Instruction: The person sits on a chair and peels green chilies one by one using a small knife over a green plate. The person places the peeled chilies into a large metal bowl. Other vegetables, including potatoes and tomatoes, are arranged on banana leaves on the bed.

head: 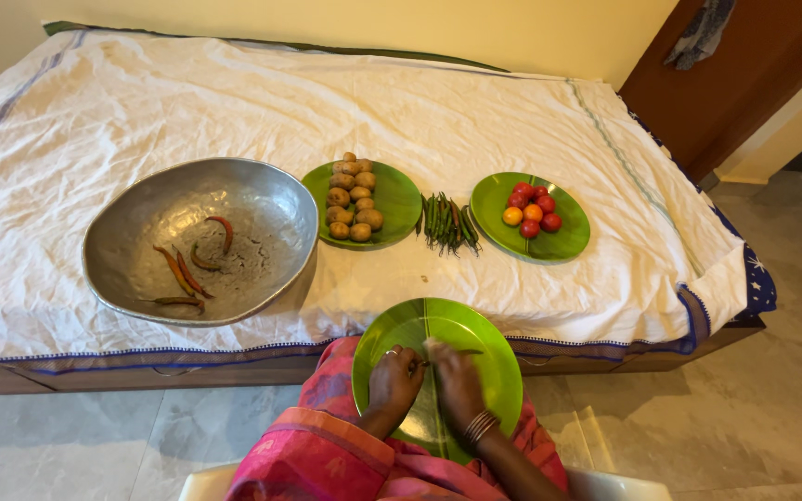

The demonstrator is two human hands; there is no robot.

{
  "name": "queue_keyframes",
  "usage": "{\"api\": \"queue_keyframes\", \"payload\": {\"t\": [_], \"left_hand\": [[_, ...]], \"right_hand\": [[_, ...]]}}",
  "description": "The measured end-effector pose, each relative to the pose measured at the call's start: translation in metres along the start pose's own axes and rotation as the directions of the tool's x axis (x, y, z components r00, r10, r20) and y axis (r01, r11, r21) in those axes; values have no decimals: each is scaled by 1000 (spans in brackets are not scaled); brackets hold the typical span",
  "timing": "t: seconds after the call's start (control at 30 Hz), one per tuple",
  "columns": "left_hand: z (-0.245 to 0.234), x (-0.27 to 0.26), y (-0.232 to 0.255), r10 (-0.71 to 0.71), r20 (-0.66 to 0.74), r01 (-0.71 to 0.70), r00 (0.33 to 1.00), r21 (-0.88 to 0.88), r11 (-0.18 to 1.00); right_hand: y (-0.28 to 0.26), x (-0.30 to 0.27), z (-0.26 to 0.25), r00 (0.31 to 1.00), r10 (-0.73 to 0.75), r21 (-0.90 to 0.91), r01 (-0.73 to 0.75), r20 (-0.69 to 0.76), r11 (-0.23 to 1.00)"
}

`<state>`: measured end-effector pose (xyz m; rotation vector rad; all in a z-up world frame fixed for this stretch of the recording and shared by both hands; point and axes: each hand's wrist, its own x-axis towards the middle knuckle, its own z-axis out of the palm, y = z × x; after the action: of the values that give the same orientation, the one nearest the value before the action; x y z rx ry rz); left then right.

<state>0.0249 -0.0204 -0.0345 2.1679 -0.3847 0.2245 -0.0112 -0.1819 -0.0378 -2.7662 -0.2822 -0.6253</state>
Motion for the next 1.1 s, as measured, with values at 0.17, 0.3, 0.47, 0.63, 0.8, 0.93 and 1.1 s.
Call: {"api": "queue_keyframes", "payload": {"t": [0.17, 0.3, 0.47, 0.63, 0.8, 0.93, 1.1], "left_hand": [[3, 2, 0, 19, -64, -16, 998, 53, 998], [-5, -4, 8, 11, -17, -10, 1000, 38, 999], [-13, -3, 17, 57, -1, -57, 998, 86, 995], [-9, -4, 10, 68, -14, -67, 998, 41, 997], [-6, -3, 3, 26, 7, -26, 1000, 13, 1000], [-6, -2, 5, 25, -7, -25, 1000, 58, 998], [-13, -2, 10, 2, 15, -2, 1000, 48, 999]], "right_hand": [[-30, -5, -18, 997, -27, 106, 20, 68, 994], [-1, 9, -21, 959, 219, -256, -169, 182, 952], [22, 7, -8, 920, 374, -351, -314, 117, 882], [28, 2, -4, 954, 297, -270, -277, 33, 922], [2, -3, -5, 997, 82, 18, -82, -6, 997], [-16, -13, -1, 997, -77, 103, 73, 30, 992], [24, 1, -1, 982, 178, -135, -168, 64, 977]]}}
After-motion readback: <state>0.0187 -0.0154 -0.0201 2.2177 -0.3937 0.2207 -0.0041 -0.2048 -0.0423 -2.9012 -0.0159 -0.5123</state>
